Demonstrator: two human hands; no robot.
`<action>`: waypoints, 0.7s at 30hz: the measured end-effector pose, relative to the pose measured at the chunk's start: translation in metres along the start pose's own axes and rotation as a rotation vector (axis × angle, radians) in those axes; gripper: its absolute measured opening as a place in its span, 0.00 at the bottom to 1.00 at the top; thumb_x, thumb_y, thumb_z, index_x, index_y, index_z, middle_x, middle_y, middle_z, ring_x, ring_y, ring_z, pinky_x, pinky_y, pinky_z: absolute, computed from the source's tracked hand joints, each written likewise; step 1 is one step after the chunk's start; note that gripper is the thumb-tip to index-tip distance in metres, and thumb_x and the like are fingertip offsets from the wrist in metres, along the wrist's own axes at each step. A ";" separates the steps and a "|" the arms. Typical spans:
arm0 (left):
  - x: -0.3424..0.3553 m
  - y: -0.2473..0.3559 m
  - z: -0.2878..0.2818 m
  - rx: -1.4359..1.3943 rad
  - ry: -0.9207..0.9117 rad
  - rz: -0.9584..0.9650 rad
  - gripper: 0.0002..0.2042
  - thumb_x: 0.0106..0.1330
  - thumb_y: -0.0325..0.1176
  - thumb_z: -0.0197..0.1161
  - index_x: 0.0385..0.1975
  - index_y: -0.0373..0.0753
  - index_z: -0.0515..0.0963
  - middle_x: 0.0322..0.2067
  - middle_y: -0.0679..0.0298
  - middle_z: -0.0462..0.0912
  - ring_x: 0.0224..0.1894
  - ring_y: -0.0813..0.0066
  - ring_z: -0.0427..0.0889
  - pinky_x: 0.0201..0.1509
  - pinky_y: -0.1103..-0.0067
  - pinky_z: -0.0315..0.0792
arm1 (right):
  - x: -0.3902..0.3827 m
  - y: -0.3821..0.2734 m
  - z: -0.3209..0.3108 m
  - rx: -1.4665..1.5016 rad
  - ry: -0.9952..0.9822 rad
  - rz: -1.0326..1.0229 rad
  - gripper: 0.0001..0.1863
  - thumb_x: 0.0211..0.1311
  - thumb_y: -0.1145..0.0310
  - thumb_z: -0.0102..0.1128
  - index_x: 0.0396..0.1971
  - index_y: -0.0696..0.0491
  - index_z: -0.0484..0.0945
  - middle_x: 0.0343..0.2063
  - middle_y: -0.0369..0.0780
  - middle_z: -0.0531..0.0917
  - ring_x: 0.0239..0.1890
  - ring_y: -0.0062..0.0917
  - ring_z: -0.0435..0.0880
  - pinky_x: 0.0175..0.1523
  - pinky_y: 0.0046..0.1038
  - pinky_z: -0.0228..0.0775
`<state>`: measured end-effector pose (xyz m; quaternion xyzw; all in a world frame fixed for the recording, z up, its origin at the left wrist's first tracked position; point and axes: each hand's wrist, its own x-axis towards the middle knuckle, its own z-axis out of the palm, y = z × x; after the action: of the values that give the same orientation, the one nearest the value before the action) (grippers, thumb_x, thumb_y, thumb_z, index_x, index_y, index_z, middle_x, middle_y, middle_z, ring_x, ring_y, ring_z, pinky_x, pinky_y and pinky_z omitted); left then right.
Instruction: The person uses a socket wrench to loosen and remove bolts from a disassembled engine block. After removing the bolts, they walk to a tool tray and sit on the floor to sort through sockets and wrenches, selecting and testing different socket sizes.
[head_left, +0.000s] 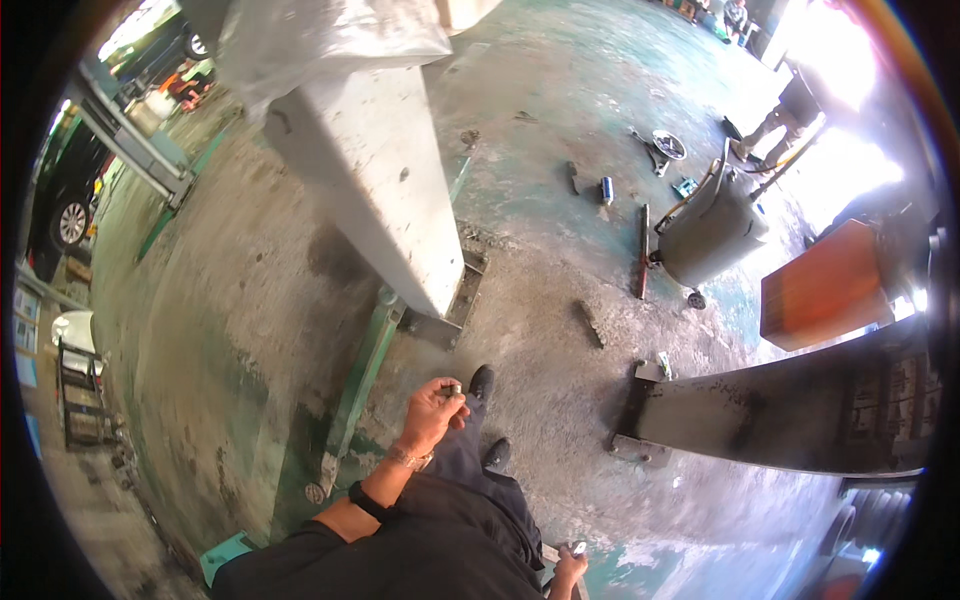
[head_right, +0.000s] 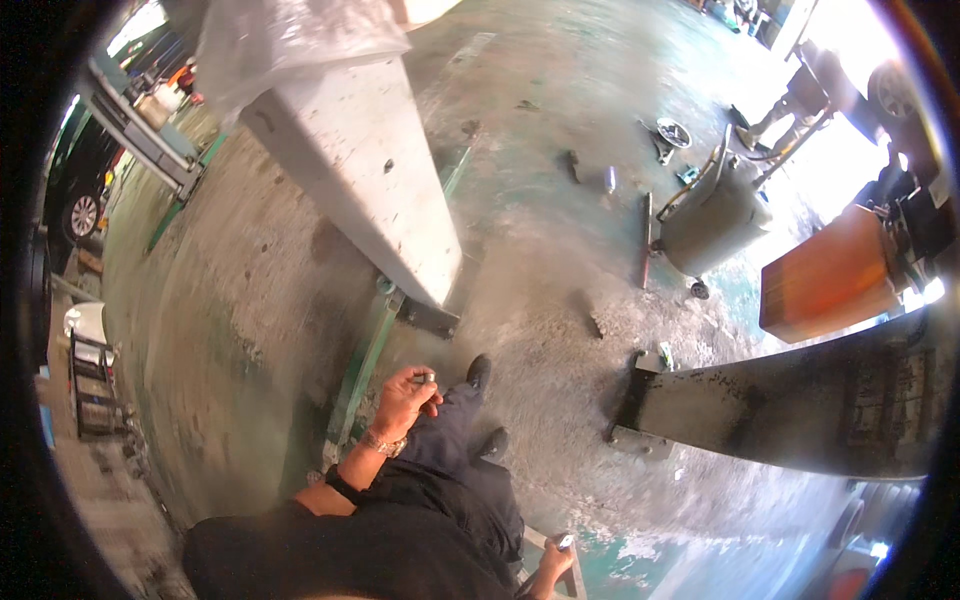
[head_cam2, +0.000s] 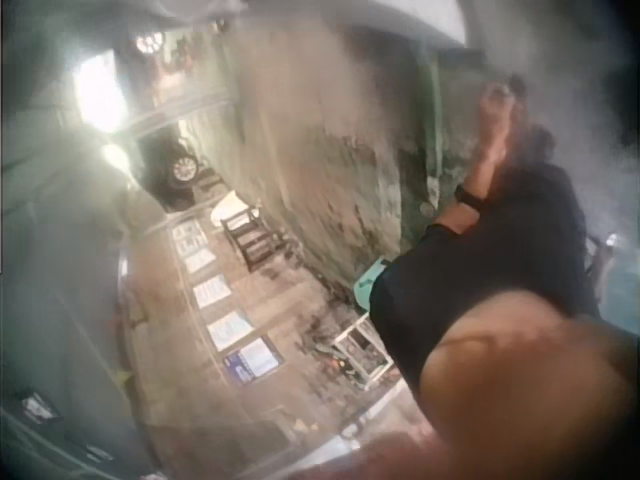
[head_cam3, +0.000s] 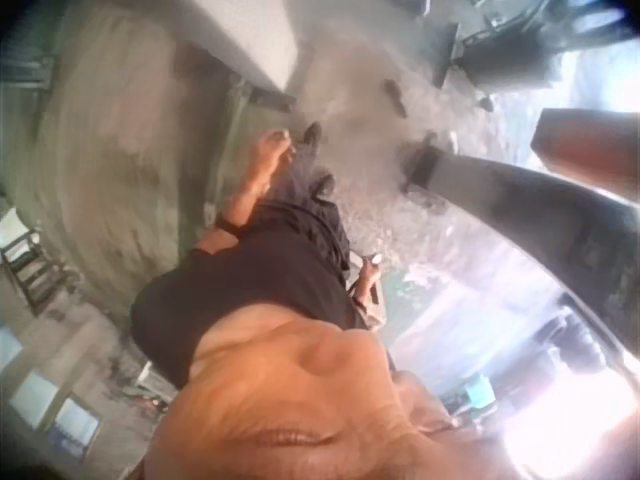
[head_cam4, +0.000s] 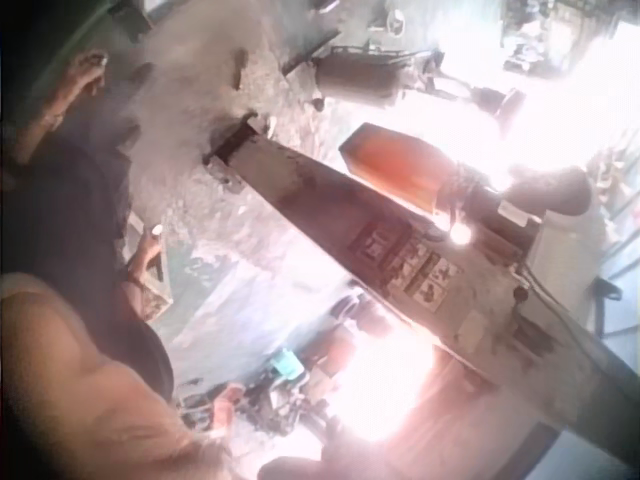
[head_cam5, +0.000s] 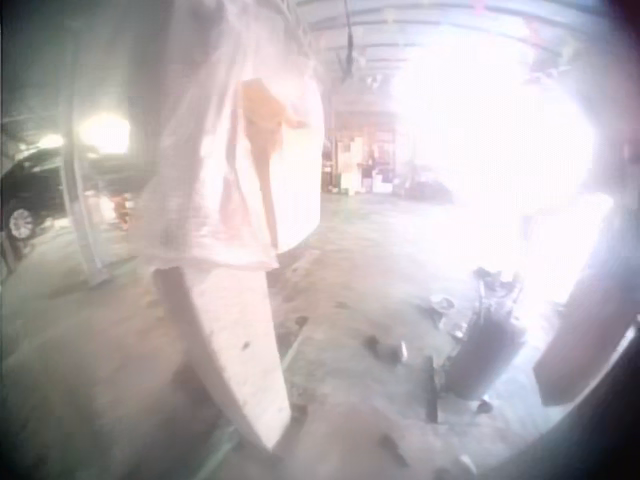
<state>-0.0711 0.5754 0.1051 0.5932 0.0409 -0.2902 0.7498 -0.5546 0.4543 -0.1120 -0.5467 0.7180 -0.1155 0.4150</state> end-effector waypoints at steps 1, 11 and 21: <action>0.014 0.002 0.006 0.002 -0.021 -0.031 0.09 0.64 0.25 0.59 0.43 0.33 0.73 0.24 0.61 0.81 0.21 0.79 0.80 0.21 0.82 0.74 | -0.003 -0.002 0.005 -0.038 -0.008 0.021 0.07 0.43 0.73 0.63 0.22 0.58 0.75 0.13 0.34 0.72 0.10 0.19 0.67 0.13 0.26 0.57; 0.183 0.063 0.075 0.017 -0.264 -0.022 0.08 0.64 0.24 0.59 0.42 0.33 0.74 0.23 0.63 0.81 0.22 0.79 0.80 0.21 0.81 0.75 | -0.044 -0.101 0.081 0.194 0.078 0.474 0.06 0.40 0.76 0.63 0.19 0.61 0.76 0.14 0.35 0.74 0.16 0.19 0.70 0.23 0.27 0.64; 0.257 0.087 0.070 0.132 -0.148 -0.044 0.09 0.64 0.25 0.59 0.43 0.31 0.73 0.23 0.59 0.82 0.18 0.79 0.78 0.19 0.83 0.73 | -0.003 -0.160 0.142 0.058 0.046 0.131 0.10 0.36 0.73 0.65 0.16 0.63 0.74 0.15 0.36 0.76 0.19 0.23 0.71 0.26 0.32 0.65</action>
<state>0.1638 0.4233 0.0970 0.6171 -0.0210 -0.3516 0.7036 -0.3413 0.4380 -0.1006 -0.4836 0.7580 -0.1213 0.4206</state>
